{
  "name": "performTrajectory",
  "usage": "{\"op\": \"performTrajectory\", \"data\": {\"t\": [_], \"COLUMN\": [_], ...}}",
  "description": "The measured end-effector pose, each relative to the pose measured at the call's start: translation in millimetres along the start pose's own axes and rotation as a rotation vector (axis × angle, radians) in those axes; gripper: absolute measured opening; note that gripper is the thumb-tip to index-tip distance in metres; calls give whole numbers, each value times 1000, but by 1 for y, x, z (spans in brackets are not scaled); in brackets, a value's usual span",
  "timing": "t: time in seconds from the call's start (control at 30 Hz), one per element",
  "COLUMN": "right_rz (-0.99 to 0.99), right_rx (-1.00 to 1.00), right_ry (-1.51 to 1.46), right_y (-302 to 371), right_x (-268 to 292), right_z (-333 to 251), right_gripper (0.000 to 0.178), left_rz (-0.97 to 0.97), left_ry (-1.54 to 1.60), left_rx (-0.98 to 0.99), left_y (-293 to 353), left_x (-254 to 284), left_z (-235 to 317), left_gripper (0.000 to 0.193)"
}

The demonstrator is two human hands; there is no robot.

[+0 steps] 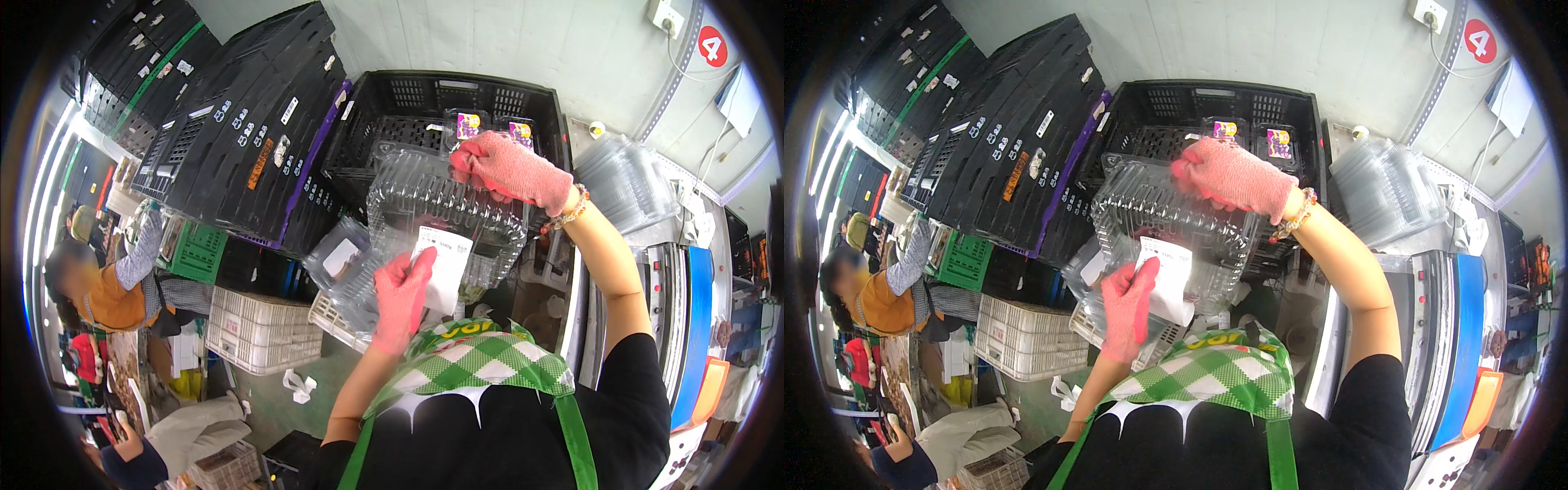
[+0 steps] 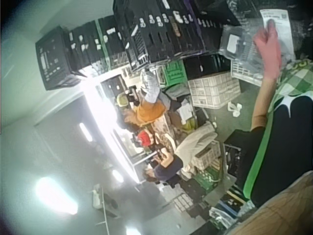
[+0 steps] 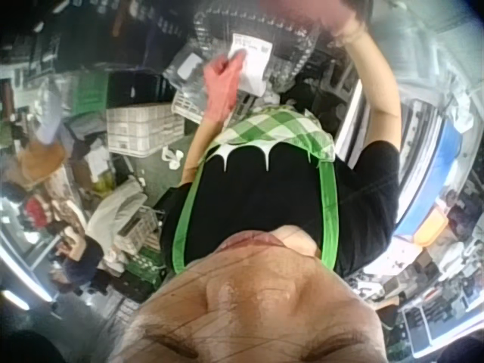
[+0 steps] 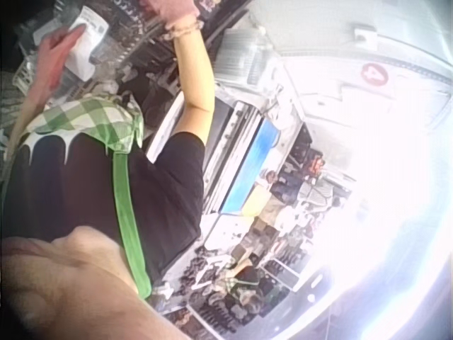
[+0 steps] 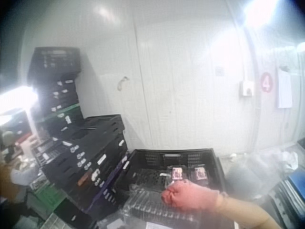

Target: The person stands at a workstation and repeatedly applies printed labels to clear plastic containers. They peel labels from a continuous roll, smooth them onto the containers, and place the labeled items into a black crate.

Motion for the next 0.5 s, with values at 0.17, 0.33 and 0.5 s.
{"op": "performTrajectory", "data": {"t": [0.17,0.33,0.5], "right_rz": [107,840,1837], "right_rx": [14,209,408], "right_ry": [-35,8,399], "right_y": [18,78,163], "right_x": [8,68,144], "right_z": [7,19,54], "right_gripper": [21,10,15], "left_rz": [-72,-334,-235], "left_ry": [-215,-394,-348], "left_rx": [78,-134,-93], "left_y": [-11,-2,20], "left_x": [-1,14,24], "left_z": [-21,-40,-43], "left_gripper": [20,18,32]}}
Point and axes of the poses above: each hand's wrist, its own y-axis away from the middle knuckle, its own x-axis out of the back of the hand, z = x × y, the point moved 3 cm from there along -y, towards the middle knuckle, and after that the axes turned 9 degrees about -x, right-handed, at the moved point
